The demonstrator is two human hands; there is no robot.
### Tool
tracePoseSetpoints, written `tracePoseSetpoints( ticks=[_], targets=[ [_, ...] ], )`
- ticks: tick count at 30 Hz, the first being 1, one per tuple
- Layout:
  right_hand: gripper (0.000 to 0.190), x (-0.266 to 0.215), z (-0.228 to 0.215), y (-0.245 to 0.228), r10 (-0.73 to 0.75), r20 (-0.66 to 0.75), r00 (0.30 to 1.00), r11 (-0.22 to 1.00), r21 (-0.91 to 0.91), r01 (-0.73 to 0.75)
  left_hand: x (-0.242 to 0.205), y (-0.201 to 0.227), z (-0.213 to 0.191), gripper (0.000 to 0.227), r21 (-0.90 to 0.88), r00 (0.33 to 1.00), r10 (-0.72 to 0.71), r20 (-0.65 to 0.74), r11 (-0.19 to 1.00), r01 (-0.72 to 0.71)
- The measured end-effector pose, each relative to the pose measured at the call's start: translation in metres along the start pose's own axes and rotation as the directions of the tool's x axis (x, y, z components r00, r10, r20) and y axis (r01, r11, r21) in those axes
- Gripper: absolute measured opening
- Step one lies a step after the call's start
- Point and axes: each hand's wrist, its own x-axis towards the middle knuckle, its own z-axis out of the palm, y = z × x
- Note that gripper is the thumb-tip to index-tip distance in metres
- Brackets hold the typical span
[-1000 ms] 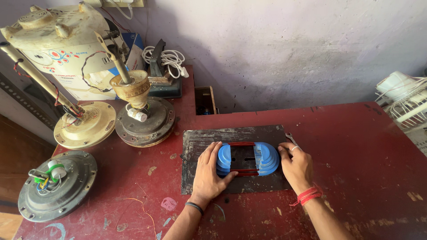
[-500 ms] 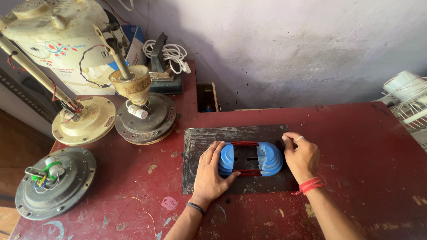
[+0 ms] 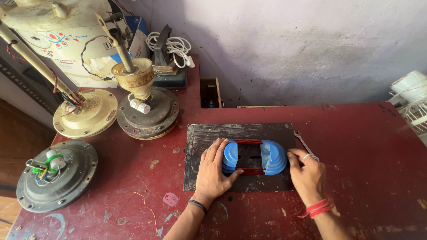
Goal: The person winds a red insulated copper wire around a blue plastic bobbin mounted on a black rectangular base. The person repeatedly wraps the wire by hand, adjusting the bobbin and wire to form a coil.
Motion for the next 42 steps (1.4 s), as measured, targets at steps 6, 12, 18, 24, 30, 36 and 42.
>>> tracePoseSetpoints(
  ticks=[6,12,18,24,30,36,42],
  targets=[
    [0.018,-0.025,0.012,0.001,0.044,-0.049,0.998,0.997,0.063,-0.041,-0.001,0.001,0.002,0.096,0.015,1.0,-0.002,-0.017,1.0,0.003],
    [0.019,-0.051,0.034,0.024,-0.012,-0.083,0.996,0.958,0.285,0.035,-0.001,0.001,0.004,0.097,0.024,1.0,0.003,-0.022,1.0,-0.003],
    [0.032,-0.093,0.059,0.013,-0.241,-0.214,0.947,0.832,0.457,0.315,-0.002,0.002,0.006,0.105,0.047,1.0,0.02,-0.015,0.999,-0.019],
    [0.043,-0.119,0.066,-0.035,0.132,0.155,0.979,0.867,0.46,-0.19,-0.003,-0.001,0.01,0.124,0.091,0.995,0.095,-0.027,0.992,-0.092],
    [0.03,-0.135,0.052,-0.075,-0.291,-0.003,0.957,0.713,0.666,0.219,-0.006,-0.004,0.016,0.131,0.099,0.987,0.149,-0.065,0.985,-0.142],
    [0.03,-0.139,0.036,-0.096,-0.017,0.375,0.927,0.789,0.575,-0.218,-0.009,-0.008,0.016,0.112,0.07,0.99,0.141,-0.026,0.988,-0.139],
    [0.037,-0.133,0.037,-0.093,-0.139,0.335,0.932,0.724,0.677,-0.135,-0.012,-0.01,0.015,0.099,-0.027,0.992,0.123,-0.038,0.992,-0.124]
  ],
)
